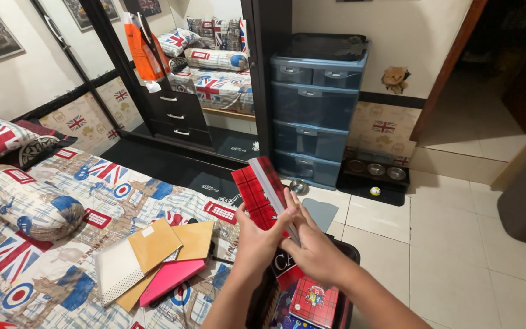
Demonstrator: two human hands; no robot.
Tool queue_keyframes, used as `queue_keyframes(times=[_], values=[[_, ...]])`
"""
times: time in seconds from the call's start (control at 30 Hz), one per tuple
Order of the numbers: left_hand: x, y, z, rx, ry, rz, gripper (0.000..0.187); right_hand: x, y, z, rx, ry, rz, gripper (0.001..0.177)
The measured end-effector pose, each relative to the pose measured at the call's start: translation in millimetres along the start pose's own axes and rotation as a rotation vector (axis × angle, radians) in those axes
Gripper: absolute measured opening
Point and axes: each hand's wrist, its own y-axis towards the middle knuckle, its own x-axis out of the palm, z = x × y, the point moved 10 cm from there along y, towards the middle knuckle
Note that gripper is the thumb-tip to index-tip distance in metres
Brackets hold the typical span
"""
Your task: The person is organizing notebooks and a textbook by taking them out of a storage bin and placing them on a bed.
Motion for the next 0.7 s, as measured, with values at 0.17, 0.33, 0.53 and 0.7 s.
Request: queue_keyframes(times=[0.17,0.33,0.53,0.7], values=[[-6.7,6.0,-1.2,-0.002,0.000,0.013,0.101,-12.3,2.3,1.6,0.077,0.116,-0.017,0.096],[-10.2,10.0,-10.8,-0.001,-0.021,0.037,0.103,-15.6,2.2,1.5,0.039,0.155,-0.021,0.093],[-12.2,10.5,-18.3,-0.032,0.018,0.053,0.111,-12.3,0.4,2.5,0.056,0.225,-0.037,0.092],[-13.0,13.8,-23.4,-0.002,0.049,0.056,0.115,-12.3,-0.6,10.8,0.235,0.350,-0.007,0.067]])
